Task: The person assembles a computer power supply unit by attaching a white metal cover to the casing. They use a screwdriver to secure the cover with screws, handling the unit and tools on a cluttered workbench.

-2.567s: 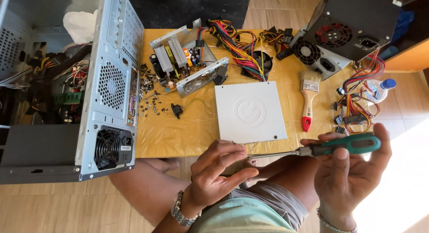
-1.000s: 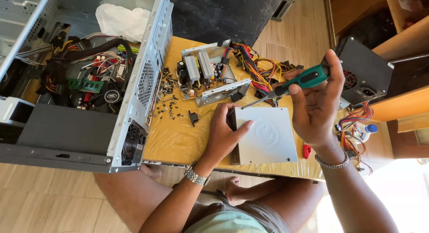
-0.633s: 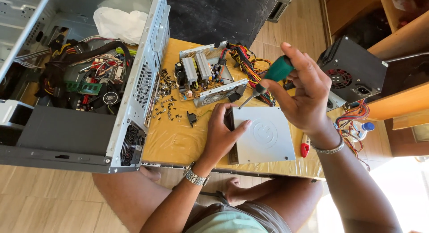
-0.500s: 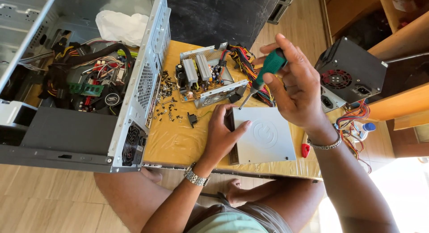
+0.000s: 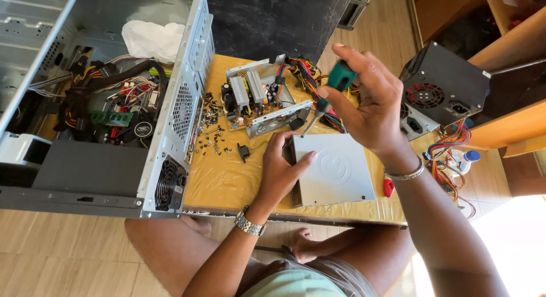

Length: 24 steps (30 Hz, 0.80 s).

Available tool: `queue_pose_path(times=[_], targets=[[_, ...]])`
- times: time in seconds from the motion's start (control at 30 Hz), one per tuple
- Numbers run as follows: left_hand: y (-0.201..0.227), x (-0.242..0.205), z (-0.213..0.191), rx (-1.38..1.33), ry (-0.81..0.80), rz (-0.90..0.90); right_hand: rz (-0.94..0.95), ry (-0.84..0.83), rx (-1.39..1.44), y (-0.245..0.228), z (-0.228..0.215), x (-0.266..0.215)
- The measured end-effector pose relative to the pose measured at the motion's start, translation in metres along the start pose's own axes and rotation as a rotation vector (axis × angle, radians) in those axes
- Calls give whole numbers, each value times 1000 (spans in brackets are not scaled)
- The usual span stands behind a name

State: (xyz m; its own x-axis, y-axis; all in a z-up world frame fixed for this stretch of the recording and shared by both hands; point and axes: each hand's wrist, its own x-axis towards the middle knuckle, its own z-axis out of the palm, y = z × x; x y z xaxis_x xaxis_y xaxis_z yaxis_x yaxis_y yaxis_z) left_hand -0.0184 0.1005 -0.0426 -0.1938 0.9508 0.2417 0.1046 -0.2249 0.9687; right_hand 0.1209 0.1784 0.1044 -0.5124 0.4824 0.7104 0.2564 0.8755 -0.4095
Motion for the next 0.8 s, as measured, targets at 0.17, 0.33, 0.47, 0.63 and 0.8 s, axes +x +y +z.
queue_pose_path(times=[0.17, 0.33, 0.47, 0.63, 0.8], targets=[[-3, 1, 1, 5, 20, 31, 58, -100, 304, 7, 0, 0], [0, 1, -1, 17, -7, 17, 50, -117, 187, -4, -6, 12], [0, 1, -1, 19, 1, 10, -75, 42, -191, 0, -12, 15], [0, 3, -1, 17, -10, -13, -39, -8, 2, 9, -10, 13], [1, 3, -1, 28, -6, 4, -37, -57, 28, 10, -11, 13]])
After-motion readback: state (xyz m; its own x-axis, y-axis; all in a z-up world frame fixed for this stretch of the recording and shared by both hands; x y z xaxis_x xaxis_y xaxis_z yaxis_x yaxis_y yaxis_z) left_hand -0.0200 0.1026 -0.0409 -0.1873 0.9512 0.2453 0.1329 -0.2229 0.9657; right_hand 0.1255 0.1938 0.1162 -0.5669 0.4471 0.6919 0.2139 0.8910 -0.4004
